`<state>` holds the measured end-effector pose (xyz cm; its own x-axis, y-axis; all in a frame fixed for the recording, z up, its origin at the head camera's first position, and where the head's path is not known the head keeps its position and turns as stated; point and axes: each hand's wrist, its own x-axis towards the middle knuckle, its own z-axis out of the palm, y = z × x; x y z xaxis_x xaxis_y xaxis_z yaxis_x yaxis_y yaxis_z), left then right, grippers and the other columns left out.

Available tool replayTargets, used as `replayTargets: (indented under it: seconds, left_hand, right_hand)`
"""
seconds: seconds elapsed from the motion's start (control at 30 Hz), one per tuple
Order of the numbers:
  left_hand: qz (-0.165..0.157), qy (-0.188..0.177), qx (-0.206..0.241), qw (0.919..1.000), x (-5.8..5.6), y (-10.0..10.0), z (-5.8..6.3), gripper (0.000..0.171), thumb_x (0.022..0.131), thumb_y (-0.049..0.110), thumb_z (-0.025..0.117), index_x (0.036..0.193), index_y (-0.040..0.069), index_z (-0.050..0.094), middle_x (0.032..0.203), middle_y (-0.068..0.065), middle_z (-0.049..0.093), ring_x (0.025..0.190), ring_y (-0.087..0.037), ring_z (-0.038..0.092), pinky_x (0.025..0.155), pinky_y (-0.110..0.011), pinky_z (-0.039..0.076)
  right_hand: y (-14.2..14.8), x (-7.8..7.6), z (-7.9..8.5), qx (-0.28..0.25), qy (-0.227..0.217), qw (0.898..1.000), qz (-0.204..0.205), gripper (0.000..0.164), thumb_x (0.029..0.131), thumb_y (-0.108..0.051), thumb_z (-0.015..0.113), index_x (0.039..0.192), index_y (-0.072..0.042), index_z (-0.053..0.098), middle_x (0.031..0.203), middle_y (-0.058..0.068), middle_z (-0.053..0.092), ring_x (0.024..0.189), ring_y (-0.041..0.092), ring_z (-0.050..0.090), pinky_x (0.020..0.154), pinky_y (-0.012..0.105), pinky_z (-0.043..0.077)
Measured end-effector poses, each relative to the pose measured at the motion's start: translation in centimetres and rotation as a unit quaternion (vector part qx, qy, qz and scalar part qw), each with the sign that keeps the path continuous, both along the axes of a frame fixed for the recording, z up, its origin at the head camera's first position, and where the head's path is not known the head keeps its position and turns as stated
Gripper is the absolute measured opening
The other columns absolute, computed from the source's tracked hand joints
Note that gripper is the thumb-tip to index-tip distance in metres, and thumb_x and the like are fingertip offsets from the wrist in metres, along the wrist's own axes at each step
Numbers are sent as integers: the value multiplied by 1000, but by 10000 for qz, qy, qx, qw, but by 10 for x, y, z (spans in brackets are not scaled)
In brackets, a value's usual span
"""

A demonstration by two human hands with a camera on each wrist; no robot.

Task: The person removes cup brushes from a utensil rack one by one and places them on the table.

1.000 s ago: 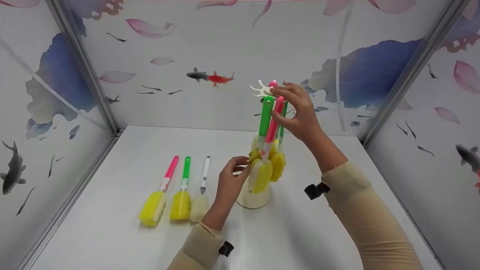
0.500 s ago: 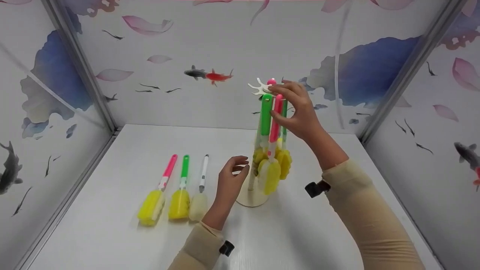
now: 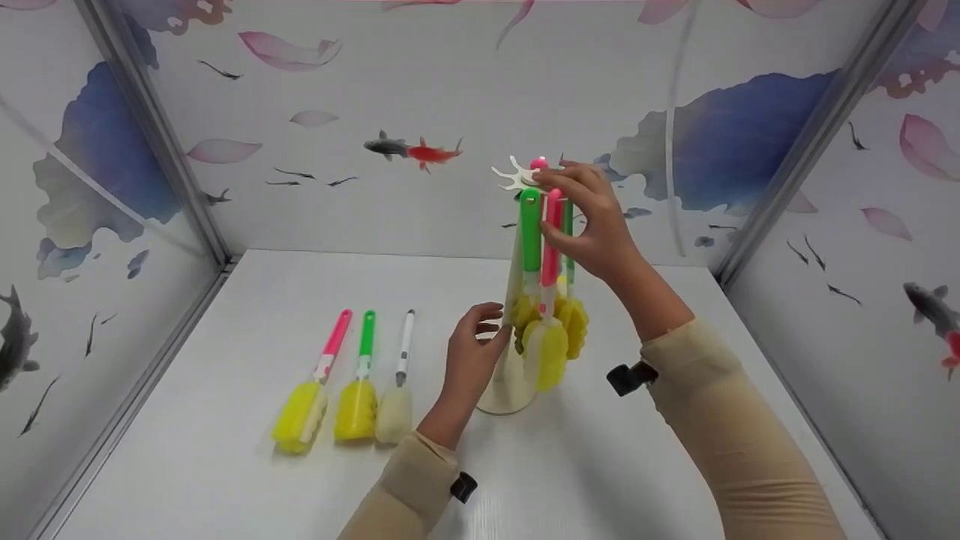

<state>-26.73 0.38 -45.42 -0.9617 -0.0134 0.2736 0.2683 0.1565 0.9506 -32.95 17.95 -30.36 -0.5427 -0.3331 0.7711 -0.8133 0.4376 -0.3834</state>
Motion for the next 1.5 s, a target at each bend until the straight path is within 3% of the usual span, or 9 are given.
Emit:
replayTargets:
  seconds: [0.2, 0.3, 0.53, 0.67, 0.9, 1.07, 1.27, 1.4, 1.5]
  left_hand:
    - [70, 261, -28, 9996, -3, 10, 9, 34, 95, 20, 64, 128, 13, 59, 120, 0, 59, 105, -17, 57, 92, -38, 48]
    - [-26, 371, 37, 9993, -4, 14, 15, 39, 96, 23, 64, 133, 15, 56, 121, 1, 59, 107, -15, 55, 93, -38, 48]
    - [-273, 403, 115, 9987, -12, 22, 25, 41, 96, 27, 63, 135, 18, 55, 120, 3, 61, 108, -16, 56, 92, -30, 48]
    - [-389, 315, 180, 9986, -16, 27, 27, 40, 96, 27, 63, 135, 20, 54, 116, 7, 62, 105, -12, 57, 89, -26, 51]
    - [-179, 423, -103, 9989, -20, 32, 34, 39, 96, 18, 63, 134, 17, 53, 117, 4, 64, 102, -11, 60, 90, -25, 51]
    - [-82, 557, -255, 9981, -20, 34, 36, 37, 97, 15, 61, 133, 15, 53, 117, 2, 65, 101, -11, 60, 89, -25, 51]
    - [-35, 482, -178, 9987, -17, 30, 34, 33, 99, 16, 59, 131, 17, 54, 114, 4, 64, 100, -12, 59, 90, -25, 51]
    - [-55, 385, -121, 9992, -16, 27, 35, 31, 99, 17, 58, 130, 19, 55, 113, 4, 63, 101, -13, 58, 90, -25, 51]
    - [-72, 379, -147, 9991, -16, 25, 36, 30, 100, 17, 57, 129, 19, 55, 112, 4, 63, 101, -13, 58, 90, -25, 51]
  right_hand:
    - [-11, 28, 16, -25, -81, 10000, -37, 45, 80, 4, 69, 124, 5, 60, 127, 25, 53, 128, 34, 38, 100, 47, 45]
    - [-12, 32, 20, -30, -63, 10000, -23, 44, 80, 3, 68, 123, 5, 61, 127, 24, 53, 127, 33, 39, 100, 46, 45]
    - [4, -5, -4, 59, 151, 9999, 0, 48, 83, -12, 71, 130, -12, 62, 131, 9, 54, 131, 22, 37, 98, 42, 46]
    - [6, -5, -5, 95, 124, 9999, -71, 49, 83, -15, 70, 132, -14, 61, 131, 8, 54, 131, 23, 37, 98, 42, 46]
    - [4, -8, -6, 71, 210, 9998, 25, 51, 81, -13, 73, 131, -15, 62, 130, 6, 55, 130, 23, 37, 98, 43, 46]
    - [2, -7, -6, -36, 141, 9999, -5, 52, 79, -7, 74, 130, -9, 62, 130, 11, 55, 130, 25, 37, 98, 45, 46]
    - [-8, 14, 6, -164, 119, 9998, 16, 47, 80, 2, 70, 126, 3, 61, 125, 24, 55, 127, 42, 37, 99, 52, 43]
    - [-14, 32, 18, -165, 17, 9999, 37, 43, 81, 0, 68, 123, 5, 61, 123, 25, 55, 127, 40, 37, 100, 50, 43]
    - [-14, 34, 20, -177, -19, 9998, 51, 42, 81, -1, 67, 122, 5, 62, 123, 24, 54, 126, 39, 38, 100, 49, 44]
